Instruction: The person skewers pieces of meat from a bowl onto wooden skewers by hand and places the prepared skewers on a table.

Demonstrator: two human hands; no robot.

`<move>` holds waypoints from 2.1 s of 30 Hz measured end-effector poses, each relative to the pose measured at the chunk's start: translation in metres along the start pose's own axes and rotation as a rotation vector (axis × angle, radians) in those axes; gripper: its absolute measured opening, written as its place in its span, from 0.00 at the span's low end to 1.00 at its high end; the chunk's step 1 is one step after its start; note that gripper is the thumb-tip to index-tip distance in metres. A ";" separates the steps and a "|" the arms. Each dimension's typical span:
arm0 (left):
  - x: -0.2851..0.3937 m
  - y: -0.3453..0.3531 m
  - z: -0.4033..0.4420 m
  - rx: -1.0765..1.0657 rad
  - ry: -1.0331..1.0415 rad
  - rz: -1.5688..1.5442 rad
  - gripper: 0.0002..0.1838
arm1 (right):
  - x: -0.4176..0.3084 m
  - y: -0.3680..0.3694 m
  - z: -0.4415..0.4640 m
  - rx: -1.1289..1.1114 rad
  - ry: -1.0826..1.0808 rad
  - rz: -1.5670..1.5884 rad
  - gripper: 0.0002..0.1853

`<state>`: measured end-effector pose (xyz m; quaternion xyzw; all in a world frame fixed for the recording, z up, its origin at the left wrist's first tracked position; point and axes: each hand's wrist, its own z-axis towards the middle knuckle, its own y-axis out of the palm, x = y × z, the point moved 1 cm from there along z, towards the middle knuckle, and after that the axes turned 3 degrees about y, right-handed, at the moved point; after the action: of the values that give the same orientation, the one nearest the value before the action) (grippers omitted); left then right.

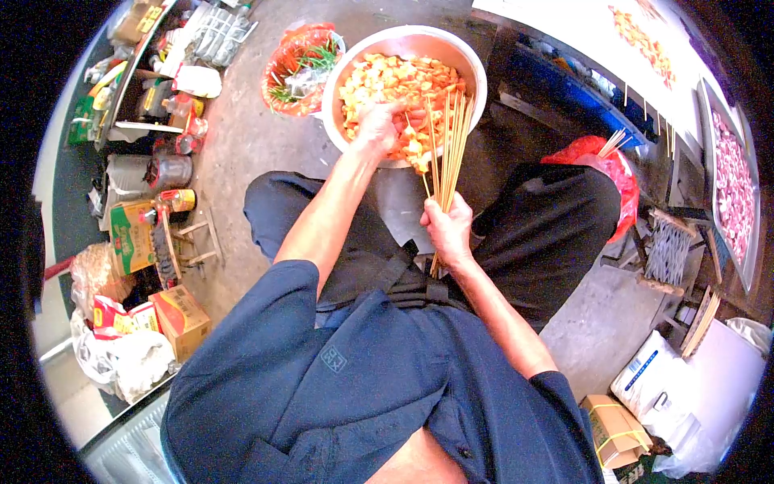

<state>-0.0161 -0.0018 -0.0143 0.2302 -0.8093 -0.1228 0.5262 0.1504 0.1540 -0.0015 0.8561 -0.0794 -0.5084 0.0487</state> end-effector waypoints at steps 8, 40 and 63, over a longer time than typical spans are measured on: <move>0.003 0.018 -0.026 -0.035 0.078 -0.078 0.10 | -0.028 0.006 0.007 -0.044 0.094 0.109 0.05; 0.138 0.310 0.065 -0.410 0.440 0.662 0.08 | -0.026 -0.011 0.013 -0.155 0.006 0.015 0.17; 0.136 0.105 0.035 -0.138 0.630 0.740 0.03 | -0.027 -0.014 0.022 0.036 -0.104 -0.006 0.08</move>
<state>-0.1201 0.0189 0.1258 -0.0822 -0.6284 0.0949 0.7677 0.1194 0.1724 0.0086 0.8294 -0.0885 -0.5509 0.0275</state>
